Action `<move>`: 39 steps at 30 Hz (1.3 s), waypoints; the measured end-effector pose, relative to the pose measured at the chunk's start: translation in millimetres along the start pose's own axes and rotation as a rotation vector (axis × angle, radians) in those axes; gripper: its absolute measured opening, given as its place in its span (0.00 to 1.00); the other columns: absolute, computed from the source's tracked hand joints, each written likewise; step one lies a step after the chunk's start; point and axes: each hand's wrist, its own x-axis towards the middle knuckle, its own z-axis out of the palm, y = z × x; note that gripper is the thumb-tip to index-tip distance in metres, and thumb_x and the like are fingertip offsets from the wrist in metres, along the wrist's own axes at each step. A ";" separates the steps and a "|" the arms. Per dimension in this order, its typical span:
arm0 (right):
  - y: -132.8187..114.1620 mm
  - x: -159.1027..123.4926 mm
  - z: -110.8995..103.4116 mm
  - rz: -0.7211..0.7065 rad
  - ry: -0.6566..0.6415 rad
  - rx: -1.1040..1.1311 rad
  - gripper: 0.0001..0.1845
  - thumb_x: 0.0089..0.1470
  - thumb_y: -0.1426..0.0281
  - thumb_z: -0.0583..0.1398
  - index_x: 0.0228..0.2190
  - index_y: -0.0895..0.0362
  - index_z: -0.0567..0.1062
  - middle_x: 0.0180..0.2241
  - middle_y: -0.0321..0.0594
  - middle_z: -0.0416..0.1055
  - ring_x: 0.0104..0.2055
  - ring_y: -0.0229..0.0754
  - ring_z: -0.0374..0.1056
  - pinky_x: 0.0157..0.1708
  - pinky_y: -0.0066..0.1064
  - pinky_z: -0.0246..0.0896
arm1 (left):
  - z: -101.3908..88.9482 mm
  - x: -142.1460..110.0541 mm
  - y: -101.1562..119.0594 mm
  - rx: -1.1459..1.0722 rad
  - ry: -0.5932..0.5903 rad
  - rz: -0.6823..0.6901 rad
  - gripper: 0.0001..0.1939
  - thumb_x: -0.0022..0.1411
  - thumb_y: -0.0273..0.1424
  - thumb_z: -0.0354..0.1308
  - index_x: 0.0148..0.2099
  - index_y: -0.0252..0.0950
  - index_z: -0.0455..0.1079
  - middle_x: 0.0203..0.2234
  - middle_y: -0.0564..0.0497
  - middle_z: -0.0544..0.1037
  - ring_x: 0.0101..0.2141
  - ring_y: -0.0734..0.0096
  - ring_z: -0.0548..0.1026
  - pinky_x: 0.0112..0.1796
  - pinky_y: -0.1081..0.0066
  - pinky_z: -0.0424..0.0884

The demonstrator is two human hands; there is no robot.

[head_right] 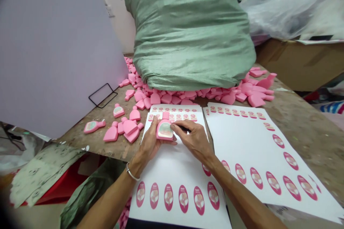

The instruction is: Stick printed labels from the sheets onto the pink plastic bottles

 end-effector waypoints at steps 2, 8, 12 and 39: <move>-1.7 0.2 1.1 -0.018 0.008 -0.007 0.13 0.53 0.59 0.61 0.33 0.54 0.80 0.34 0.40 0.79 0.36 0.44 0.73 0.38 0.35 0.68 | -0.7 0.5 -0.3 0.001 -0.002 0.010 0.30 0.64 0.52 0.45 0.47 0.30 0.72 0.33 0.42 0.80 0.32 0.61 0.80 0.31 0.65 0.79; -4.7 1.4 2.0 -0.042 0.019 -0.004 0.11 0.54 0.61 0.61 0.33 0.54 0.80 0.35 0.40 0.79 0.36 0.44 0.73 0.38 0.35 0.68 | -1.5 1.4 -1.3 -0.017 -0.008 0.028 0.28 0.65 0.50 0.45 0.49 0.32 0.70 0.34 0.43 0.80 0.33 0.62 0.79 0.31 0.65 0.79; -4.2 1.1 2.7 -0.061 0.024 -0.019 0.10 0.54 0.62 0.61 0.34 0.53 0.80 0.35 0.39 0.78 0.36 0.43 0.72 0.38 0.35 0.67 | -0.2 -2.3 3.7 -0.021 -0.050 0.016 0.24 0.65 0.48 0.48 0.47 0.31 0.69 0.35 0.43 0.78 0.32 0.63 0.79 0.33 0.63 0.79; 73.0 -52.6 -59.3 0.597 -0.075 -0.595 0.28 0.44 0.40 0.55 0.23 0.53 0.69 0.21 0.39 0.71 0.22 0.45 0.67 0.22 0.36 0.59 | -90.3 -29.9 20.4 1.470 0.465 0.705 0.21 0.63 0.31 0.52 0.58 0.32 0.61 0.59 0.36 0.61 0.61 0.50 0.56 0.59 0.49 0.56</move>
